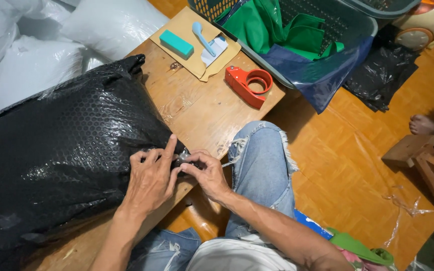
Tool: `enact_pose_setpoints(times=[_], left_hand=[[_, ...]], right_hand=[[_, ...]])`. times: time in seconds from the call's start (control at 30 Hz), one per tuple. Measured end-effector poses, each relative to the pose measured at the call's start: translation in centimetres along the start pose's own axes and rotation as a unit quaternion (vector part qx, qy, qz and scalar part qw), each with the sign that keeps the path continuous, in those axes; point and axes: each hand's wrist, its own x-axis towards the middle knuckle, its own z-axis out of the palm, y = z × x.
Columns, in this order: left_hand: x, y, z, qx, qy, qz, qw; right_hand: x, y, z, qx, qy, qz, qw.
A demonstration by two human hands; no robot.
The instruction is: The person seals a black bubble mailer on a low wooden table. They fold the edges of the mailer, press the seams, and use a red tape dispenser to apply tape to the closure. The person repeats this process for another mailer.
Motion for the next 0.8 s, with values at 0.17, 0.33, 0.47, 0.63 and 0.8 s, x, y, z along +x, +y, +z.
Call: enact_pose_setpoints(times=[0.17,0.33,0.47,0.63,0.8], left_hand=[[0.0,-0.1,-0.2,-0.02,-0.012,-0.012,1.0],[0.5,-0.2,-1.0,-0.017,-0.041,-0.017,0.999],[0.0,-0.8,-0.3,-0.054,-0.065,-0.012,0.996],[-0.1,-1.0,-0.1,-0.07,-0.073,-0.021,0.995],[-0.3,-1.2,0.7,-0.086,-0.035,-0.038,0.995]], right_hand=[[0.1,-0.7,0.0,0.022,-0.009,0.014,1.0],[-0.2,-1.3,0.0,0.031,-0.011,0.014,0.999],[-0.8,-1.0,0.5,0.055,-0.005,0.049,0.997],[-0.6,-0.3,0.8,0.086,0.005,0.066,0.994],[0.1,0.0,0.2,0.059,0.001,0.057,0.997]])
